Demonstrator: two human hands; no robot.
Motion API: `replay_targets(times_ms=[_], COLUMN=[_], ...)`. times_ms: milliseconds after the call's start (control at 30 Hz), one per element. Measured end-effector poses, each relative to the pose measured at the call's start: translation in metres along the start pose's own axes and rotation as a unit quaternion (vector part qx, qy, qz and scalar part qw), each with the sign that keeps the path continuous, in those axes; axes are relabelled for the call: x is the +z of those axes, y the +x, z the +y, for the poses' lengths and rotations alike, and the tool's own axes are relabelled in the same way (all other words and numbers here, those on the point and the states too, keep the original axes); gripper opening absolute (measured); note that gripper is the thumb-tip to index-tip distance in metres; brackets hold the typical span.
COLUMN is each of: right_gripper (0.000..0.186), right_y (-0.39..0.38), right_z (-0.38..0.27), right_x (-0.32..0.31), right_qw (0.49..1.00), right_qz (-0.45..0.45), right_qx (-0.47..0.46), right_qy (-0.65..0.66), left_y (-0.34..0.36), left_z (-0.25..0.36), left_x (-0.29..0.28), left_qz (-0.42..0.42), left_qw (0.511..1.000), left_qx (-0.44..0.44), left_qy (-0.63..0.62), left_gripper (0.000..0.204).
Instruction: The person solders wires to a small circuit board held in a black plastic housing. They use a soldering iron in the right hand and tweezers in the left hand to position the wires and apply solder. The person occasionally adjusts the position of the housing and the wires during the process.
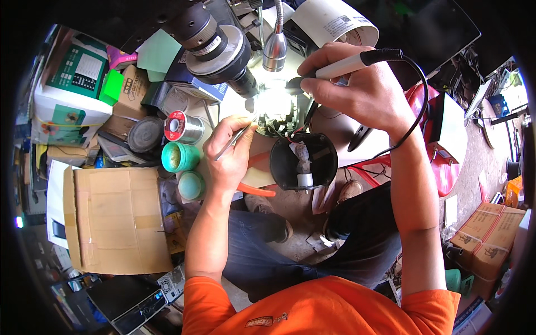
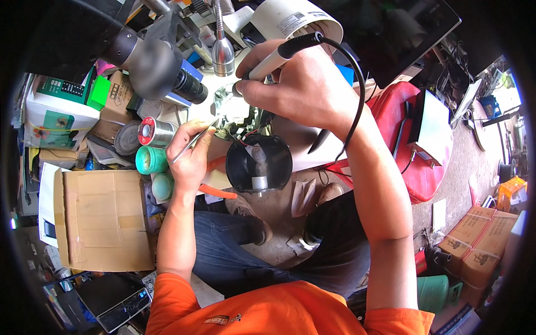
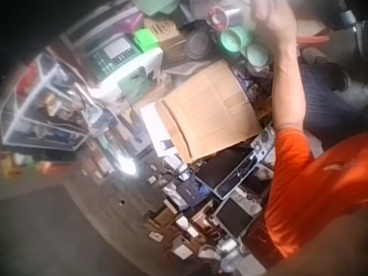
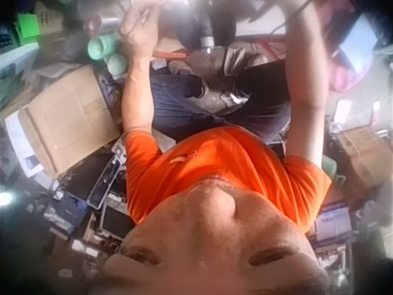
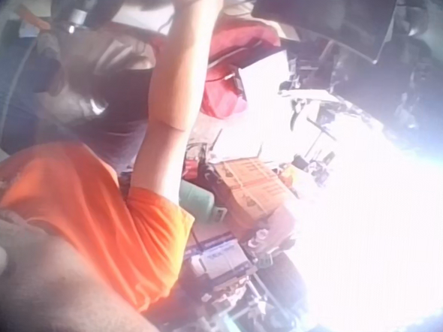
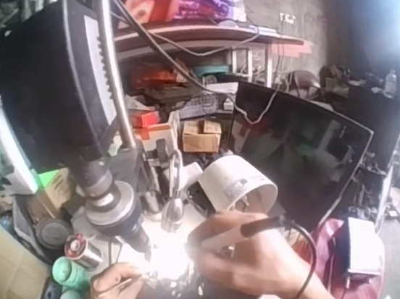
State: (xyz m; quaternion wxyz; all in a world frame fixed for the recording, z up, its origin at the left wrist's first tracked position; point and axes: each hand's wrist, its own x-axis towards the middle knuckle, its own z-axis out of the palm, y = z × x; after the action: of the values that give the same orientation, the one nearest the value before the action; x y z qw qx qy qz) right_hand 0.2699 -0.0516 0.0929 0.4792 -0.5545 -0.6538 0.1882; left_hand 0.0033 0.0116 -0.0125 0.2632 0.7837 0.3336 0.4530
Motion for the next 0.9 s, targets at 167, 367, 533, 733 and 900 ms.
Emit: replay_targets(times_ms=[167, 367, 533, 733, 900], right_gripper=[0.027, 0.026, 0.025, 0.024, 0.023], right_y=[0.000, 0.000, 0.000, -0.001, 0.003], right_z=[-0.010, -0.012, -0.009, -0.006, -0.006], right_x=[-0.005, -0.003, -0.002, 0.000, -0.002], right_qw=[0.996, 0.994, 0.995, 0.996, 0.996], right_qz=[-0.056, -0.058, -0.060, -0.056, -0.072], right_qx=[0.072, 0.087, 0.078, 0.058, 0.046], right_qy=[-0.026, -0.042, -0.027, -0.032, -0.031], left_y=[0.000, 0.000, -0.001, -0.001, -0.001], left_z=[0.002, 0.003, 0.003, 0.005, 0.006], left_x=[0.001, 0.003, 0.005, 0.006, 0.004], left_qz=[0.005, 0.016, 0.023, 0.026, 0.020], left_qw=[1.000, 1.000, 0.999, 0.999, 0.999], left_qx=[-0.007, -0.001, -0.008, -0.006, -0.041], left_qy=[-0.009, -0.012, -0.026, -0.026, -0.026], left_gripper=[0.018, 0.018, 0.019, 0.018, 0.016])
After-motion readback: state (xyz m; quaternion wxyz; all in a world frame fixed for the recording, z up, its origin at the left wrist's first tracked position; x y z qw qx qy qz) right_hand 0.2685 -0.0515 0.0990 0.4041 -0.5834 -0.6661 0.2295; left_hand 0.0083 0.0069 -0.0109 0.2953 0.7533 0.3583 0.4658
